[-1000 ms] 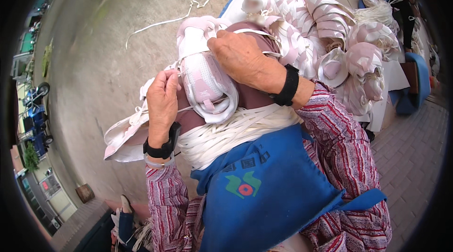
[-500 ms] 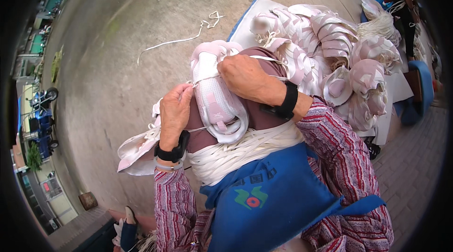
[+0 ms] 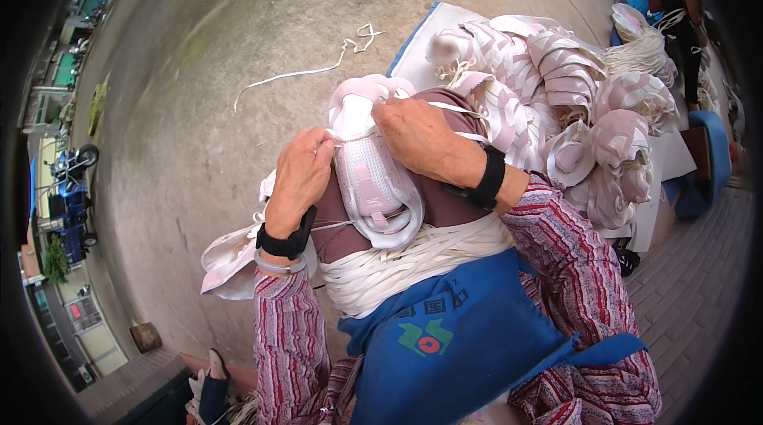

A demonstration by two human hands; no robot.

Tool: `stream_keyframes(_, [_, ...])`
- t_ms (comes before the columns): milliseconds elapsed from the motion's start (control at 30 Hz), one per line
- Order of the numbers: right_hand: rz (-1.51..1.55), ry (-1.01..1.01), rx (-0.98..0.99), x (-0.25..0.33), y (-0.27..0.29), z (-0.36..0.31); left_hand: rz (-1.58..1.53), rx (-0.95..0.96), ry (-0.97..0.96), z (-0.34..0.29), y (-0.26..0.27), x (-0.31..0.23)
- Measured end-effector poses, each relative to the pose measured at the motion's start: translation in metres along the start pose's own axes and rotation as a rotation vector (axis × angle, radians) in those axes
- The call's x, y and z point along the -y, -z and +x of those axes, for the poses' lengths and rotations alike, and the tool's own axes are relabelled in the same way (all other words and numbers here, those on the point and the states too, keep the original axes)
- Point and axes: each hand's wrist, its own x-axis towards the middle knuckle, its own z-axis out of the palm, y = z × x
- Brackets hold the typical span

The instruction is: The person laces a shoe by hand, threading a lace through the eyelets and pulling it tight, then sets it aside. They pick up another shoe from a pile and repeat the lacing process.

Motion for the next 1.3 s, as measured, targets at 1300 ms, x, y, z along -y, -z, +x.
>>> stream_keyframes(1300, [0.23,-0.001,-0.058,0.047,0.001,-0.038,-0.144,-0.287,0.117,-0.063,-0.035,-0.036])
